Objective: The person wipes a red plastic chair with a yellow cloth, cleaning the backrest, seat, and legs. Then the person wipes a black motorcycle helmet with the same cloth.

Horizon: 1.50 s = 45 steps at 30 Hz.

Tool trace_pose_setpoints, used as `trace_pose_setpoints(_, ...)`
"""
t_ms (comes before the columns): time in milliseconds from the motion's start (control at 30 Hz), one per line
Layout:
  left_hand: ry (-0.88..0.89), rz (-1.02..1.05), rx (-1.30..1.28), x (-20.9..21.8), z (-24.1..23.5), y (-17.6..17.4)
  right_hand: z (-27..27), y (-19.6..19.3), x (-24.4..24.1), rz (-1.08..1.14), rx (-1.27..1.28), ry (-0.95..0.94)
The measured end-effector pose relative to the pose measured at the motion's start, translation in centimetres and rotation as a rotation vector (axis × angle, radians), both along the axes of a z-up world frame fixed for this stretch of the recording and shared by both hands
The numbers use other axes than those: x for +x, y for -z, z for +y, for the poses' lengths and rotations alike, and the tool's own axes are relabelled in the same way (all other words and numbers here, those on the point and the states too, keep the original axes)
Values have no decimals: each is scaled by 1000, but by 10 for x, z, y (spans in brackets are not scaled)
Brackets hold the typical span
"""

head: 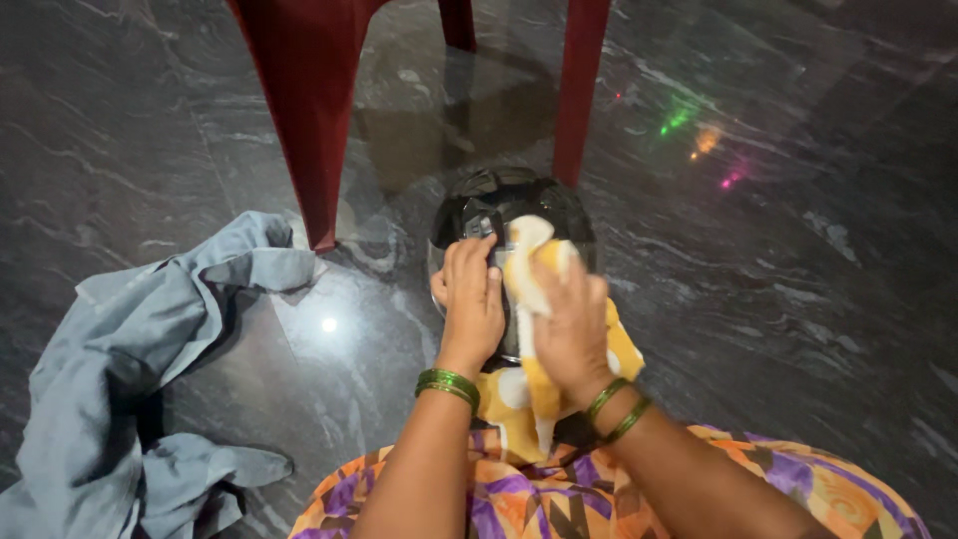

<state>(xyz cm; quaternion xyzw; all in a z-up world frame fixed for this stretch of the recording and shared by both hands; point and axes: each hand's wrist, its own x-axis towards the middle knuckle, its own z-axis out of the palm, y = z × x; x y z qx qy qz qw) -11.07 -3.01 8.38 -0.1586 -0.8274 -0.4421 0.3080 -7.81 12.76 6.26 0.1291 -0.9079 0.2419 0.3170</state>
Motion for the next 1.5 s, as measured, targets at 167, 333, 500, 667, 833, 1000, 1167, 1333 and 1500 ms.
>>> trace_pose_setpoints(167, 28, 29, 55, -4, 12, 2, 53, 1, -45, -285, -913, 80)
trace_pose_setpoints(333, 14, 1, 82, -10, 21, 11, 37, -7, -34, -76, -451, 165)
trace_pose_setpoints(500, -308, -168, 671, -17, 7, 43, -11, -31, -2, -60, 120, -75)
trace_pose_setpoints(667, 23, -1220, 1622, -29, -12, 78, 19, -39, -19, -19, -53, 161)
trace_pose_setpoints(833, 237, -1107, 1655, -37, 33, 113, 31, -39, -18, 24, 28, 181)
trace_pose_setpoints(1000, 554, -979, 1592, -22, 59, 126, -11, -59, -12, -53, 308, -56)
trace_pose_setpoints(1167, 707, -1108, 1849, -8, 79, 124, 7, -61, -17, -62, 354, -43)
trace_pose_setpoints(1333, 405, -985, 1994, -30, 70, 150, 44, -42, -9, 166, 287, 99)
trace_pose_setpoints(1500, 412, -950, 1854, -30, 72, 169, 7, -41, -17, 159, 469, -127)
